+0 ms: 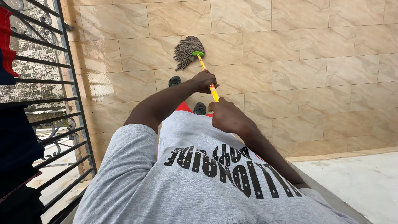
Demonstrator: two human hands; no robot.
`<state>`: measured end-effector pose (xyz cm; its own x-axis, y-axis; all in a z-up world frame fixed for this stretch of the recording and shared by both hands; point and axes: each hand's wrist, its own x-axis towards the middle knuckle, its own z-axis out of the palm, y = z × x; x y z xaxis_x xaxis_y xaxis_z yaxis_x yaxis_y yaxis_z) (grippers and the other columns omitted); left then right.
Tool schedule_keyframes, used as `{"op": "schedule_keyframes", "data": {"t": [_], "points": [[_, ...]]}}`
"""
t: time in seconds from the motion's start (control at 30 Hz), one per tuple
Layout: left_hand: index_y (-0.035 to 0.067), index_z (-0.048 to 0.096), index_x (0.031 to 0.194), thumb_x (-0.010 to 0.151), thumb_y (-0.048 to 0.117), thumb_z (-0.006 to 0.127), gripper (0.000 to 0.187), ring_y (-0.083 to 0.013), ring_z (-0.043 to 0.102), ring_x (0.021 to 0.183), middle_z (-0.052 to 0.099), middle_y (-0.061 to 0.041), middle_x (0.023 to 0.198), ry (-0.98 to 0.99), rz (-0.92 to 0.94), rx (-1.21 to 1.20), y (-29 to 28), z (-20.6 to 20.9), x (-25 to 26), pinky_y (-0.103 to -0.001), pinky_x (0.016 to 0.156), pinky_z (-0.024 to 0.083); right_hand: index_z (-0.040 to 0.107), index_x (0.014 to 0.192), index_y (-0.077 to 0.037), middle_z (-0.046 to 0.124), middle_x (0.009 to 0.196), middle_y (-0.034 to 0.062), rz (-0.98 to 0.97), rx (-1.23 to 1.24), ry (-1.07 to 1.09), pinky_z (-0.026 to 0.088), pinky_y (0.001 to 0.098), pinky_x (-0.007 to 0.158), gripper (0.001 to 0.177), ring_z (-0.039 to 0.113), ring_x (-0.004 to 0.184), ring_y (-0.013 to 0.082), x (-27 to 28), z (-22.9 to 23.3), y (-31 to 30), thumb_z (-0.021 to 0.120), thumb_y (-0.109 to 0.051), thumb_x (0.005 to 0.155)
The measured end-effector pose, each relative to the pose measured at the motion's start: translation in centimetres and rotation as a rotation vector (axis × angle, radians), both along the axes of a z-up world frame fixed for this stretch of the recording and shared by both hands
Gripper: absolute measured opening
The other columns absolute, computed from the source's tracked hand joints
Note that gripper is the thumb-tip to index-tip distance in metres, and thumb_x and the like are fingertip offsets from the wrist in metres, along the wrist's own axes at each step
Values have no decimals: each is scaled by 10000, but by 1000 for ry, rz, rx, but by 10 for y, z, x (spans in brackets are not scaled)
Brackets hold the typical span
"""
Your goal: The person pours a liquid from a bottle into a bucket and then mops the tiled floor of a balcony by hand using a mop.
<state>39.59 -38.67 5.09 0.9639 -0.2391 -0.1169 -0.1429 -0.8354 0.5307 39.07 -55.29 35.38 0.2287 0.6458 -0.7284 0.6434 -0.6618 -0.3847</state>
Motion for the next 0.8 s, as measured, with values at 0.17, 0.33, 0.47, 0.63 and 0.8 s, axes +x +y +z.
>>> {"op": "schedule_keyframes", "data": {"t": [0.17,0.33,0.47,0.63,0.8], "points": [[118,683,690,980,361,642,381,-314,646,786,656,-86,716,-95,38,-60,64,-8,26,-453,839,487,649,1164,-93,589,1170,214,-111,117,15,521,497,886,292,667,965,414,15,-12,62,549,-92,889],[127,736,870,1017,376,638,305,-277,657,1077,729,-84,987,7,133,-60,140,-52,71,-460,993,484,625,1219,-79,531,1260,222,-263,114,30,548,468,886,381,685,996,400,50,-63,145,592,-80,839],[111,435,1377,821,356,780,700,-419,452,1352,363,-220,1524,8,569,9,214,-71,128,-535,969,448,605,1314,-60,545,1264,252,-291,259,-30,527,459,914,546,653,1049,418,113,-128,226,640,-63,769],[186,194,1647,952,276,700,864,-398,477,1379,260,-202,1678,119,587,-160,269,-57,165,-539,1015,461,312,1493,120,647,1168,274,-327,97,-191,570,456,879,834,689,1041,397,214,-207,316,708,-145,809],[131,212,1624,854,256,788,970,-425,482,1380,299,-201,1650,31,426,-318,299,-41,187,-509,1082,461,284,1517,46,665,1151,265,-383,-23,-245,573,492,835,815,687,1038,395,277,-231,342,691,-245,873]]}}
